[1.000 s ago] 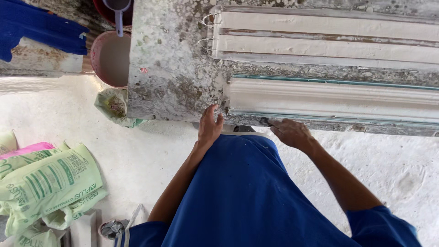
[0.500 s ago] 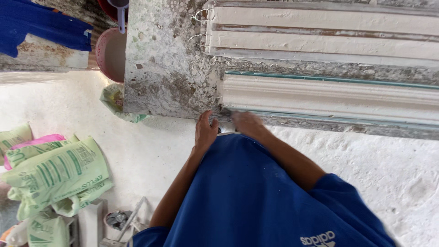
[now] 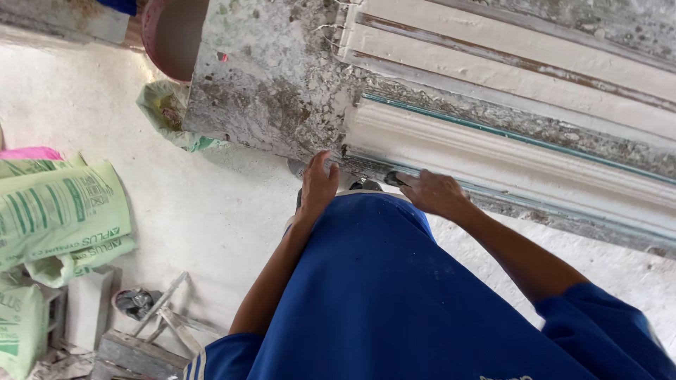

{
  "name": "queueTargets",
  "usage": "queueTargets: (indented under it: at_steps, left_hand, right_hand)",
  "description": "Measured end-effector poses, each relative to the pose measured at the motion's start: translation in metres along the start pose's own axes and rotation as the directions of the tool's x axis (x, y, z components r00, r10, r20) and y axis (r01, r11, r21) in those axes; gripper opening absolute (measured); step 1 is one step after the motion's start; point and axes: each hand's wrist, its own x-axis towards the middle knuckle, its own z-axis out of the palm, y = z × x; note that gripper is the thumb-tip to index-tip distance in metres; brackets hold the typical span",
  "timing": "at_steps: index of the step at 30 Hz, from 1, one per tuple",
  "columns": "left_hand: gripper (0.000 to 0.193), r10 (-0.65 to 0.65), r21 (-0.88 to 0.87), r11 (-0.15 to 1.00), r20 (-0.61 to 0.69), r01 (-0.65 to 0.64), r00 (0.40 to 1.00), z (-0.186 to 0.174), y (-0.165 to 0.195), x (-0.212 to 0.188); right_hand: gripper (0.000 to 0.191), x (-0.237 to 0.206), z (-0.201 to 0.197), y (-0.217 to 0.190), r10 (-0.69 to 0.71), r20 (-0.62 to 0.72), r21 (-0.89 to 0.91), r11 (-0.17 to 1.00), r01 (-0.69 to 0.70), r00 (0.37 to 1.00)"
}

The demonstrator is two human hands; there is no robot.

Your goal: The person smooths long plaster cornice moldings laid on a workshop bench. They first wipe a board with a cloth, then run a small hand scraper along the edges and grooved faces of the moldings, steadying each piece with the other hand and working along successive sections.

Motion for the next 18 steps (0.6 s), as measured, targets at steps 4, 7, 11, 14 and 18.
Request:
queueTargets:
  at_steps: [4, 7, 11, 14, 18]
  left_hand:
    - [0.042, 0.003, -0.003, 1.0, -0.045, -0.003, 0.999, 0.005, -0.006, -0.001]
    - [0.043, -0.011, -0.023, 1.0, -0.032, 0.01, 0.999, 0.007, -0.01, 0.0]
    - [0.052, -0.025, 0.047, 0.999, 0.073, 0.021, 0.997, 0.002, -0.013, 0.004]
    - [0.07, -0.173, 0.07, 0.984, 0.228, 0.161, 0.958, -0.005, -0.013, 0.009]
    - [0.086, -0.193, 0.068, 0.981, 0.336, 0.181, 0.922, -0.01, -0.009, 0.014]
  right_hand:
    - [0.058, -0.003, 0.002, -0.006, 0.097, 0.009, 0.118, 0.988, -0.098, 0.995]
    - [0.056, 0.019, 0.004, -0.017, 0.009, -0.209, 0.118, 0.993, 0.016, 0.978]
    - [0.057, 0.026, 0.002, -0.003, 0.084, -0.025, 0.148, 0.986, -0.08, 0.996]
    - [0.056, 0.01, -0.003, 0.019, 0.173, 0.119, 0.099, 0.978, -0.185, 0.978]
    - [0.055, 0.021, -0.009, 0.0, 0.117, 0.089, 0.149, 0.98, -0.129, 0.989]
